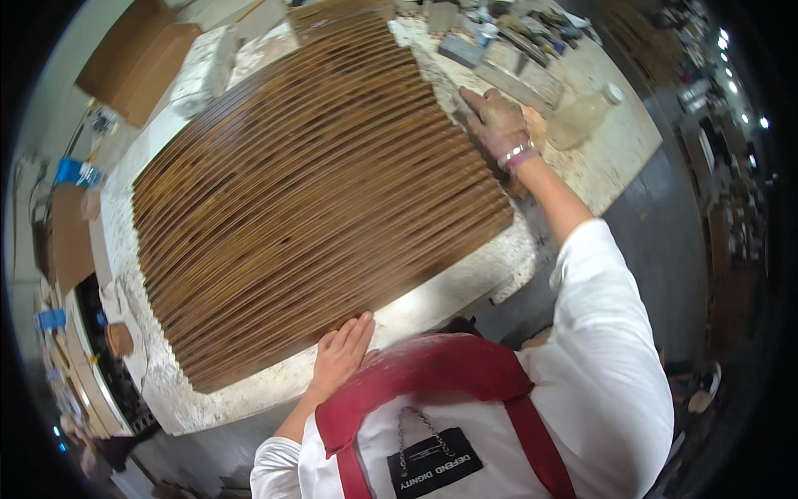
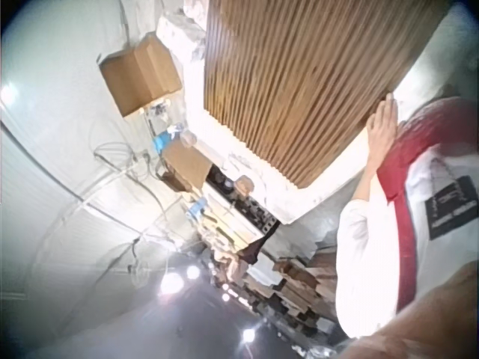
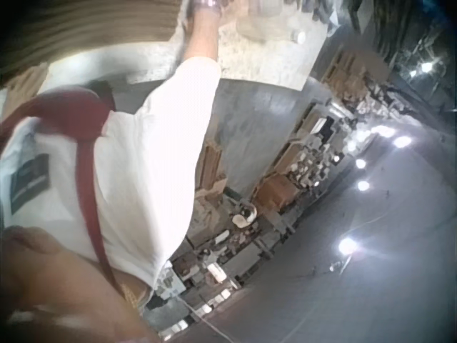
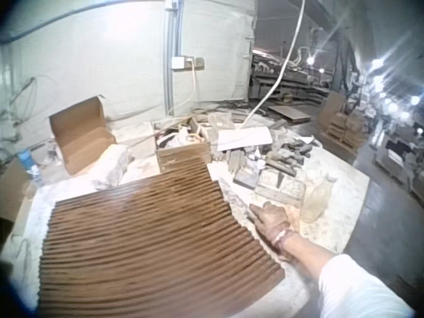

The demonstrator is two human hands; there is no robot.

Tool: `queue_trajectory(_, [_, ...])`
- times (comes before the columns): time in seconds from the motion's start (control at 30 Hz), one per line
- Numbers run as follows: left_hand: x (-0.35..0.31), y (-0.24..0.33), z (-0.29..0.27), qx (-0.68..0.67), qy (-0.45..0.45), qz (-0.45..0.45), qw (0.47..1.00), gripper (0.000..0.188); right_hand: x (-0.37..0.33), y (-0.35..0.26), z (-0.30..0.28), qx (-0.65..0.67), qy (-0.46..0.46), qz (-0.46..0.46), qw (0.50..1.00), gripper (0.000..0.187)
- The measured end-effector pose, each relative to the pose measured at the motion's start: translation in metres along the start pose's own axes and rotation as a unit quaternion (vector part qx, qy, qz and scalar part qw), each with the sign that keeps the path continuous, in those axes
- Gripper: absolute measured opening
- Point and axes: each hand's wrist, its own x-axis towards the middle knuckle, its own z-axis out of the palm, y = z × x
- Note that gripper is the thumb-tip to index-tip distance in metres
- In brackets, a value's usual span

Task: The person applies a finish to slatted wooden panels using a small applicator pad and a cloth. The person wipes the applicator over the slats, applies more finish from a small container, and then wipes the entire panel with a cloth.

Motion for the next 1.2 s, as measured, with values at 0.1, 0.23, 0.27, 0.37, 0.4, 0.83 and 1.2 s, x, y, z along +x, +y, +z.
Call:
queue_trajectory(0.1, [-0.007,0.001,0.000,-0.011,-0.016,-0.003,1.000,0.055,-0.007,-0.098,0.006,0.045,-0.070,-0.148,0.985,0.045])
queue_trajectory(0.23, [-0.011,-0.006,-0.003,-0.045,-0.018,0.006,0.999,0.055,-0.014,-0.139,0.008,0.059,-0.056,-0.258,0.963,0.035])
queue_trajectory(0.27, [-0.009,-0.007,-0.004,-0.061,-0.019,0.013,0.998,0.055,-0.005,-0.117,0.010,0.045,-0.086,-0.193,0.976,0.035])
queue_trajectory(0.37, [-0.006,-0.006,-0.003,-0.066,-0.016,0.021,0.997,0.053,0.013,-0.076,0.023,0.089,0.060,-0.131,0.986,0.036])
queue_trajectory(0.4, [-0.008,-0.007,-0.002,-0.073,-0.013,0.015,0.997,0.053,0.019,-0.106,0.026,0.077,0.039,-0.176,0.981,0.039])
queue_trajectory(0.83, [-0.086,-0.050,-0.045,-0.064,0.293,-0.165,0.940,0.036,0.032,-0.272,0.038,0.166,0.007,-0.318,0.933,0.039])
queue_trajectory(1.2, [-0.191,-0.274,-0.125,0.025,0.285,-0.417,0.863,0.037,0.038,-0.372,0.049,0.230,0.066,-0.339,0.910,0.017])
